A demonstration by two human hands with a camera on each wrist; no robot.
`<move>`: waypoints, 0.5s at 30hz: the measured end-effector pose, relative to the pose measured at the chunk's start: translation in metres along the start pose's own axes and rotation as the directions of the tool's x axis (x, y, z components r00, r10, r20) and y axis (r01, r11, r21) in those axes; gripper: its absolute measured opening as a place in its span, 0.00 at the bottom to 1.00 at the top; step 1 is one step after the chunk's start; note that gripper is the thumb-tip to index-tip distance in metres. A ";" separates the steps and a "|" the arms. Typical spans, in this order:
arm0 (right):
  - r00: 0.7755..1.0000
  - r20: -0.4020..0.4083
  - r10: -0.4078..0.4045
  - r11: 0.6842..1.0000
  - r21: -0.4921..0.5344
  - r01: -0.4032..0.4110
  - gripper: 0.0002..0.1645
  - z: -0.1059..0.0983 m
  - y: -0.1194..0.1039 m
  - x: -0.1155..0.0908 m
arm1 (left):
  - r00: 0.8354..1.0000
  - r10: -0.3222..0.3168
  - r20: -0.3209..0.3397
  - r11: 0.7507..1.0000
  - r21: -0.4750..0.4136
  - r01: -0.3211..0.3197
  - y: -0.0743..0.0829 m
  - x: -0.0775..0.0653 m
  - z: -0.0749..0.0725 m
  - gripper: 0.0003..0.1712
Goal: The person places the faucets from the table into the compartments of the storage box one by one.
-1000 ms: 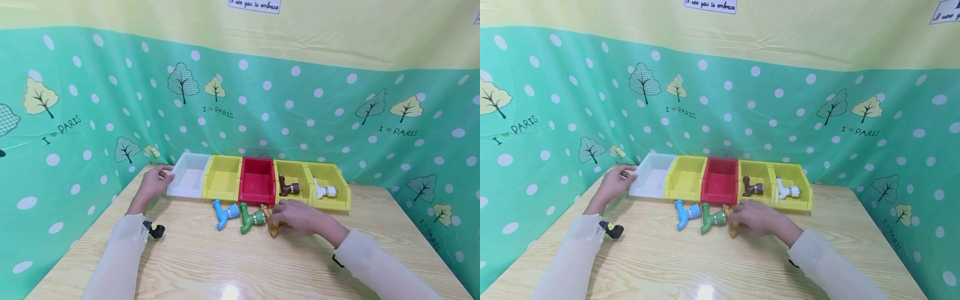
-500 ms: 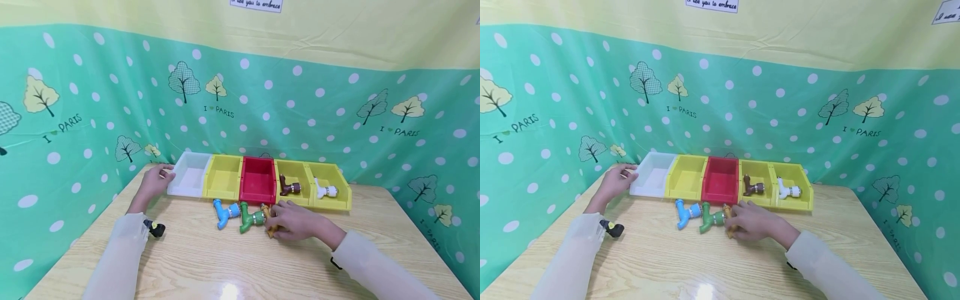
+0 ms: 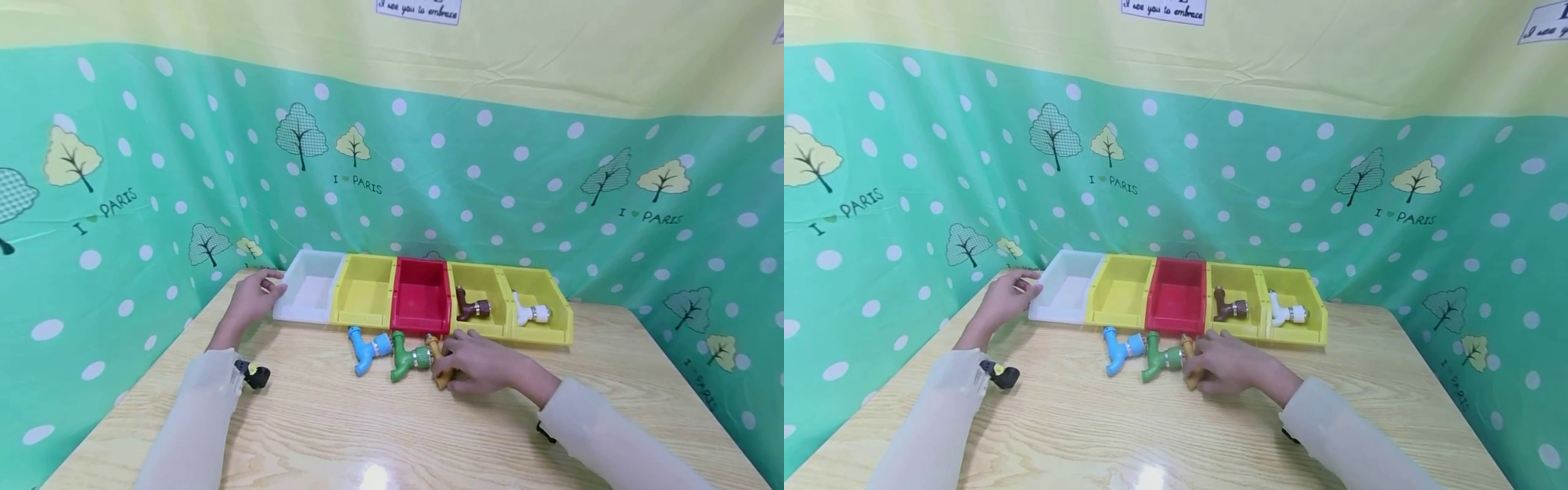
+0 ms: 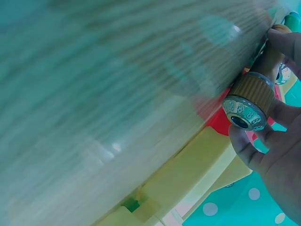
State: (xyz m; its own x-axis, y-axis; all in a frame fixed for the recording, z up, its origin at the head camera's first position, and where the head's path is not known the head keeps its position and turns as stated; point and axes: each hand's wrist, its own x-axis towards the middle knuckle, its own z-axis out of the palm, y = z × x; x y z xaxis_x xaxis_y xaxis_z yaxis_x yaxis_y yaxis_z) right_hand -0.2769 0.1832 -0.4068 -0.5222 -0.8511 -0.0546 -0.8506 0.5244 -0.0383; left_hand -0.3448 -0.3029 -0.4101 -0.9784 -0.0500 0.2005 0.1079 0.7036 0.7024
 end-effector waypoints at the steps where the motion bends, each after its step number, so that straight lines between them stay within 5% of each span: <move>1: 1.000 -0.007 -0.007 1.000 -0.003 0.007 0.15 0.000 0.000 -0.001 | 1.000 0.000 0.000 1.000 0.001 0.000 0.000 0.000 0.000 0.23; 15: 0.997 -0.077 0.003 1.000 -0.018 -0.005 0.14 -0.015 -0.007 -0.014 | 1.000 0.005 -0.004 1.000 0.003 -0.005 0.001 -0.002 0.001 0.23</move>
State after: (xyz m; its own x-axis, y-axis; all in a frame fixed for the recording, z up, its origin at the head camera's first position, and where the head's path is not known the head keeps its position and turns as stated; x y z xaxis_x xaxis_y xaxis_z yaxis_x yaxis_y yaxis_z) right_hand -0.2644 0.1911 -0.3904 -0.5280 -0.8489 0.0223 -0.8492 0.5276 -0.0205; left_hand -0.3426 -0.3015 -0.4105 -0.9772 -0.0495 0.2065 0.1120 0.7059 0.6994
